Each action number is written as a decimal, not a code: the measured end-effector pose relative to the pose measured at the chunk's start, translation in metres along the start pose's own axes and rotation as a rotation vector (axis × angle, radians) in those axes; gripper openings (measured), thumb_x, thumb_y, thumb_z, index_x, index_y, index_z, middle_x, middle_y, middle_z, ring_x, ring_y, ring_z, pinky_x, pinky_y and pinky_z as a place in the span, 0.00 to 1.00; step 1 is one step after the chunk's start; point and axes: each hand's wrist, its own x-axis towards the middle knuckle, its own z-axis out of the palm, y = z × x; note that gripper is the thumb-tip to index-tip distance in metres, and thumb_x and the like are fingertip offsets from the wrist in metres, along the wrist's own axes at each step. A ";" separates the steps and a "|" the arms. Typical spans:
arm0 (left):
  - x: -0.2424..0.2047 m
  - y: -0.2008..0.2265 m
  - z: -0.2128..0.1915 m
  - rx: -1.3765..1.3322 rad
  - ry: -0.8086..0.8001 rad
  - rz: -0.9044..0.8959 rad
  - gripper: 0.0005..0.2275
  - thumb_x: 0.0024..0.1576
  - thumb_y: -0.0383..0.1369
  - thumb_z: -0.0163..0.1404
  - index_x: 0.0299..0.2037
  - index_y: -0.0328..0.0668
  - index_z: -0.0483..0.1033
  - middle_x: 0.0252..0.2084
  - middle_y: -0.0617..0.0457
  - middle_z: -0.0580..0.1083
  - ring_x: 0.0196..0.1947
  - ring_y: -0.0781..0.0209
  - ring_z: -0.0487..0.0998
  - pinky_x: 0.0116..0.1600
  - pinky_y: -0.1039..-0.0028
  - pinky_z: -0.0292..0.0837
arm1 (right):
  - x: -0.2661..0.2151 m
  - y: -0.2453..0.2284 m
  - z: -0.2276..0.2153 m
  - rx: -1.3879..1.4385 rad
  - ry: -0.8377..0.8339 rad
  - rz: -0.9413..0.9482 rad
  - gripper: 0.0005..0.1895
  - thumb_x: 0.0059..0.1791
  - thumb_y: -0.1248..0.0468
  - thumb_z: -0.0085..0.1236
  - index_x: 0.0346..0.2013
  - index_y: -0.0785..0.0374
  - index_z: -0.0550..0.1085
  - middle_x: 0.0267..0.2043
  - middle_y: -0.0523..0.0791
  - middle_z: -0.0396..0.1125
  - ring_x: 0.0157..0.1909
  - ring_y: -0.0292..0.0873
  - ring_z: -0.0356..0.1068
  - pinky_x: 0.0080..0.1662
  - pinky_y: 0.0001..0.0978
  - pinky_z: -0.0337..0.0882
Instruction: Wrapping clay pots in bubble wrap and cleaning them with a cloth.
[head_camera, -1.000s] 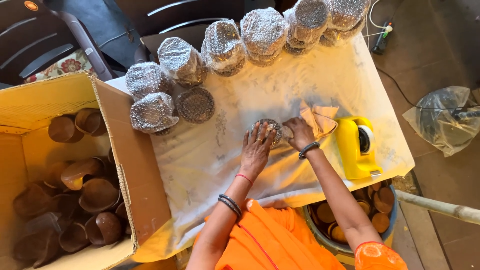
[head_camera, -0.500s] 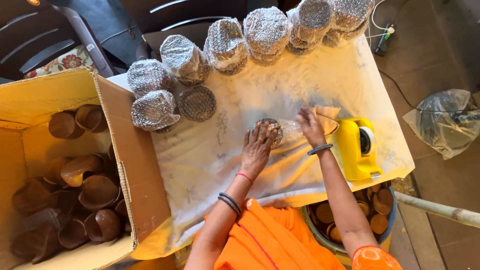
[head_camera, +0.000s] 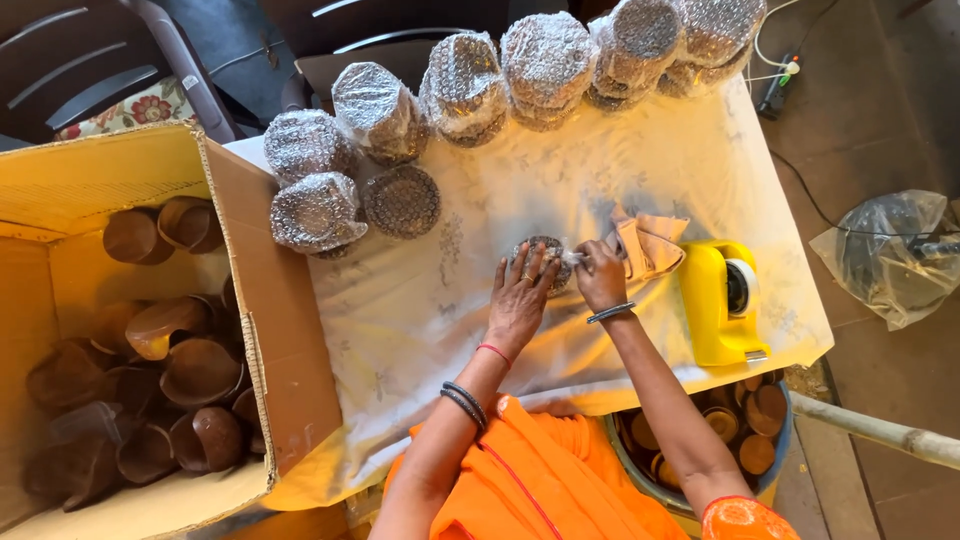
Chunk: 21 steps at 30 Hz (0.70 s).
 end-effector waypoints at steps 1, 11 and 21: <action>0.000 0.000 0.000 -0.002 0.004 0.000 0.23 0.62 0.34 0.45 0.70 0.63 0.63 0.79 0.57 0.49 0.79 0.53 0.45 0.77 0.50 0.40 | 0.001 -0.014 -0.004 0.025 -0.038 0.046 0.08 0.45 0.71 0.62 0.38 0.65 0.75 0.39 0.50 0.71 0.41 0.53 0.73 0.44 0.43 0.72; 0.000 -0.005 0.016 -0.029 0.094 0.034 0.28 0.62 0.32 0.46 0.75 0.50 0.56 0.80 0.53 0.50 0.80 0.48 0.46 0.77 0.58 0.46 | 0.000 -0.009 0.004 0.167 -0.105 0.208 0.09 0.48 0.66 0.63 0.40 0.68 0.80 0.39 0.50 0.75 0.36 0.46 0.77 0.40 0.35 0.76; 0.001 -0.003 -0.001 -0.107 0.125 0.076 0.30 0.58 0.31 0.50 0.73 0.49 0.58 0.78 0.49 0.51 0.78 0.43 0.47 0.76 0.58 0.50 | -0.025 -0.008 0.014 0.649 -0.219 0.350 0.24 0.52 0.77 0.44 0.63 0.68 0.68 0.51 0.48 0.75 0.49 0.42 0.78 0.51 0.31 0.79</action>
